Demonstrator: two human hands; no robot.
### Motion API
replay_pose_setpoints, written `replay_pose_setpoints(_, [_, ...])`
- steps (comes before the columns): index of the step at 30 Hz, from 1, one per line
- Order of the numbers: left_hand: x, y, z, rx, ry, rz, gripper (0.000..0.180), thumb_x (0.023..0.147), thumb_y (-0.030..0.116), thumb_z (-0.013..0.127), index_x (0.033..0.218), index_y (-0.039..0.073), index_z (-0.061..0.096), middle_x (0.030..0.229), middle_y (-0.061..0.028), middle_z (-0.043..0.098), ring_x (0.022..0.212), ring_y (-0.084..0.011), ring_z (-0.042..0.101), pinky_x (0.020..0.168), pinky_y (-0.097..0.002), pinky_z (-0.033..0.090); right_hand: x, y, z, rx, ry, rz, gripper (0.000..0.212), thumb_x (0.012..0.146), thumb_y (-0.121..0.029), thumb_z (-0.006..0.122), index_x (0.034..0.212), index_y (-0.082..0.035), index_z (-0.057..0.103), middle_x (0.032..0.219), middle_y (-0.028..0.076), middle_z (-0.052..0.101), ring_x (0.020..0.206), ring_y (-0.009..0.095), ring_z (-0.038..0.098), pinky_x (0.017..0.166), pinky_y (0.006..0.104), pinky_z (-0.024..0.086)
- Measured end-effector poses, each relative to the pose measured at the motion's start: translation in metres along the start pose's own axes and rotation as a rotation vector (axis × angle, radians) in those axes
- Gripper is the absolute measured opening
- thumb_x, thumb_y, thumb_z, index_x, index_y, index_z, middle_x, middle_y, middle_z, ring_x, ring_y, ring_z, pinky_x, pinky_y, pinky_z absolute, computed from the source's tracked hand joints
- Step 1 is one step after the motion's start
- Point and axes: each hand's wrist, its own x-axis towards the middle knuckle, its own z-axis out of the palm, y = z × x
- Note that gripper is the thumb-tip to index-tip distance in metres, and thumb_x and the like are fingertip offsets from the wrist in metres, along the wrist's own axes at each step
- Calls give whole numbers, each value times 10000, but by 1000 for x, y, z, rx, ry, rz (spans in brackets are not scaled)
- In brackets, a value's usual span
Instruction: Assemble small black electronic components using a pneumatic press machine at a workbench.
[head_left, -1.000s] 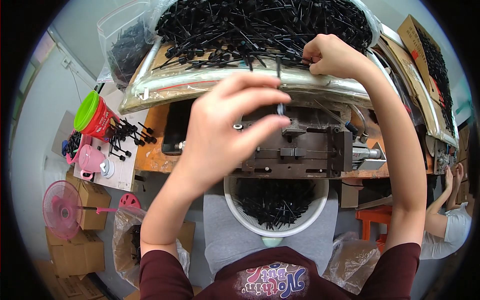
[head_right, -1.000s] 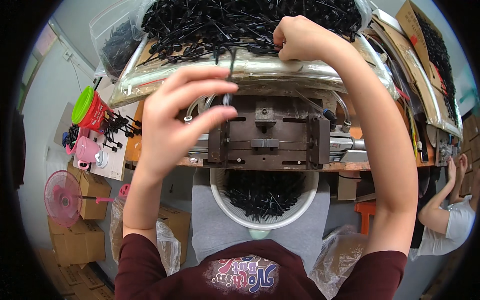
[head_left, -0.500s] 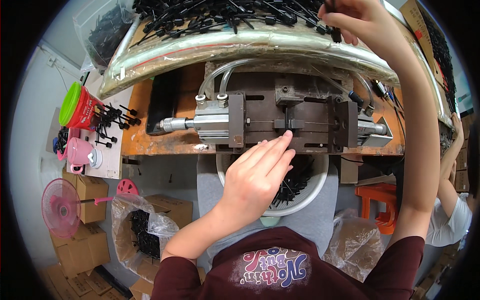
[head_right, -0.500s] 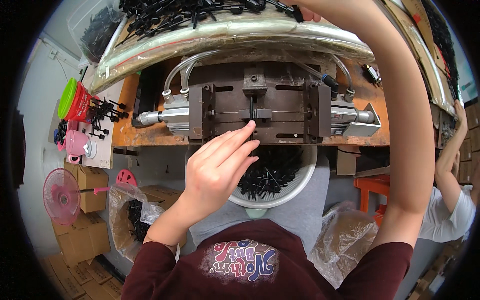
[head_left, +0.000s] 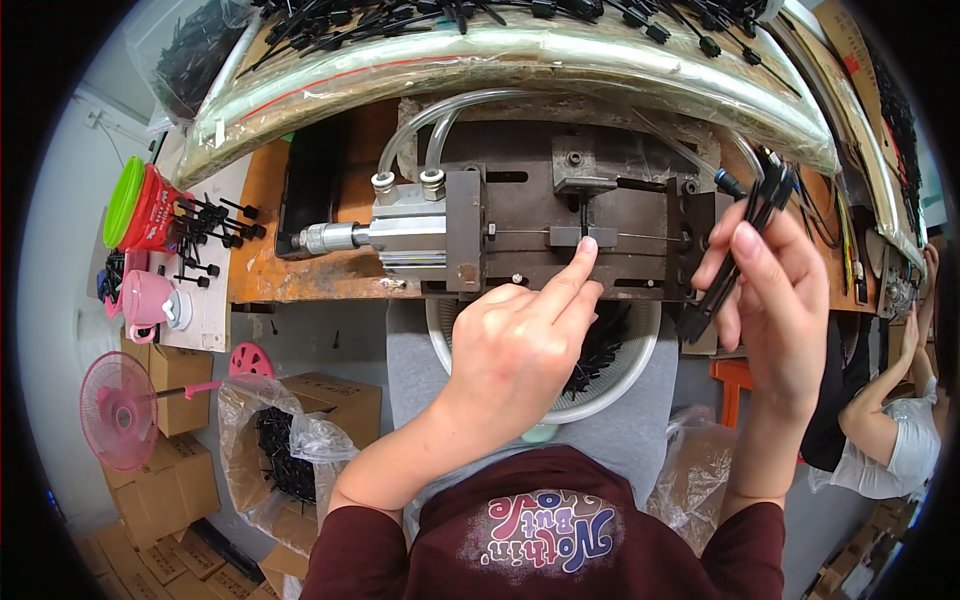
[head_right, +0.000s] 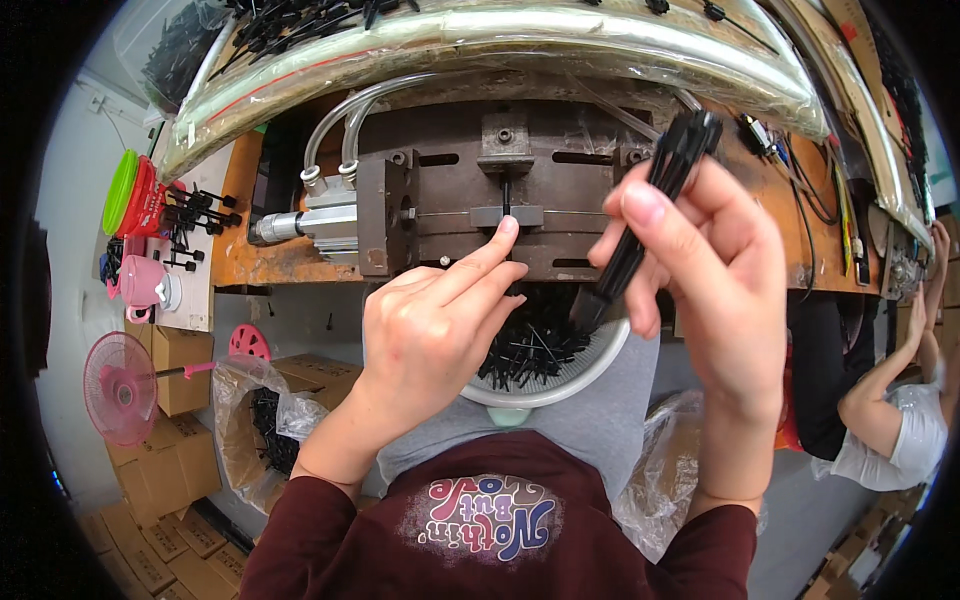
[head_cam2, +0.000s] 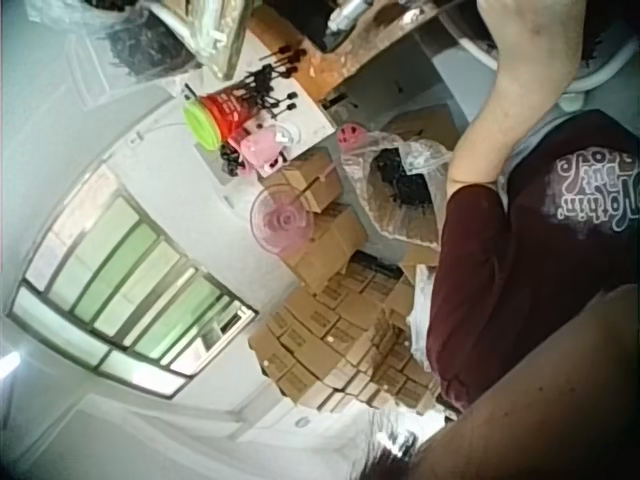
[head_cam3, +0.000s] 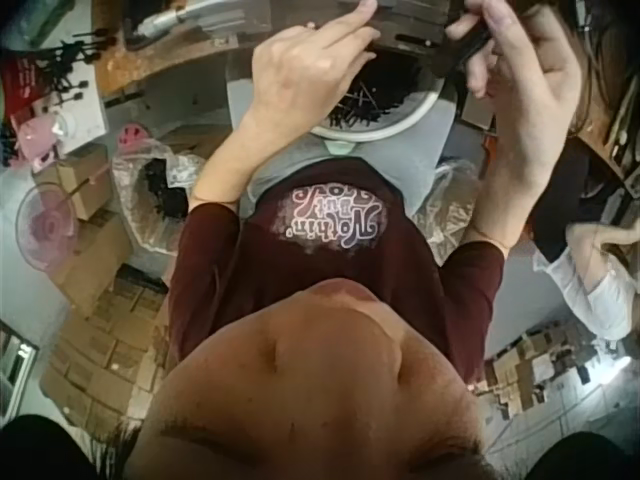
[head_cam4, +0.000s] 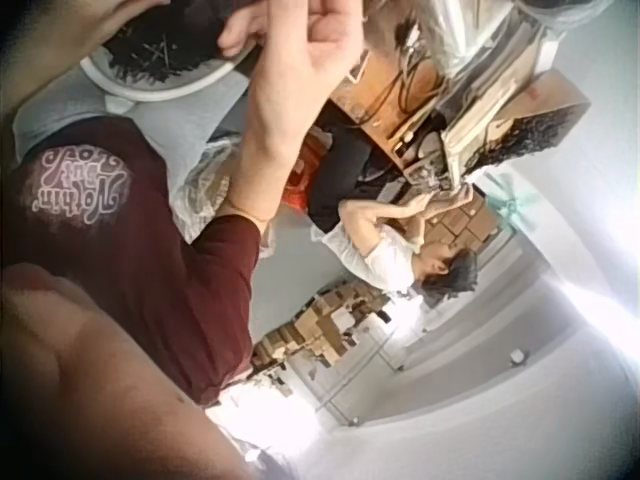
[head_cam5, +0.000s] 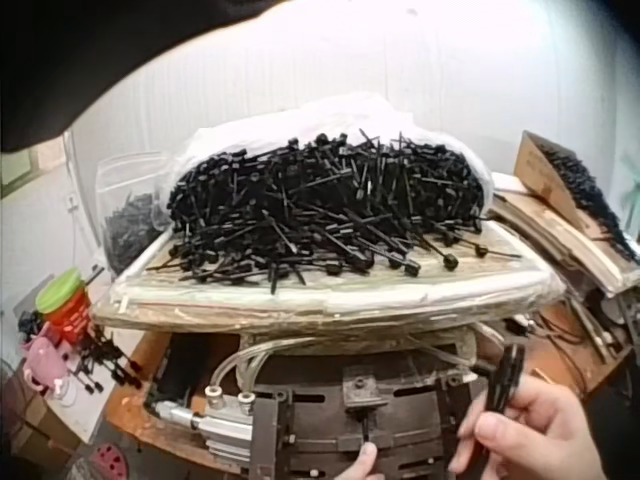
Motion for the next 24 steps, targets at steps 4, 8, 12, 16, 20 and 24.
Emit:
replay_pose_setpoints(4, [1,1,-1,7,-29,-19,254,689,105,783,928,53,714,1164,-81,691,635,-162,663,589,-260,514,-13,21,3,120,47,35,204,961,-159,593,996,42,591,799,150,675,430,96,527,400,187,387])
replay_pose_setpoints(8, [2,2,-12,-221,-33,-51,354,695,92,796,1036,52,707,1123,-92,702,670,-151,678,609,-269,533,-19,39,8,166,39,81,190,954,-147,610,995,38,598,809,136,678,461,97,548,423,197,410])
replay_pose_setpoints(12, [-6,14,-23,-433,50,119,369,671,59,817,1029,43,728,981,-98,701,775,-209,698,659,-292,572,-29,48,19,277,-106,198,187,958,-153,613,969,33,618,796,80,663,475,96,550,435,209,417])
replay_pose_setpoints(16, [-7,23,-37,-577,-80,73,330,671,31,815,993,34,739,970,-77,666,807,-212,678,628,-294,566,-30,53,23,266,-105,204,189,961,-146,608,973,41,628,798,91,672,492,93,561,443,211,425])
replay_pose_setpoints(20, [-15,20,-31,-544,-12,21,376,647,71,839,1001,8,729,1015,-93,665,839,-221,677,675,-314,568,-30,53,24,260,-84,199,195,961,-141,608,993,51,629,815,110,682,500,92,567,452,210,436])
replay_pose_setpoints(24, [-15,17,-30,-406,12,32,329,657,57,832,961,-1,721,1090,-134,674,844,-229,688,676,-303,568,-35,56,26,104,116,-42,195,979,-112,572,1003,71,635,843,132,690,528,97,578,481,209,454])
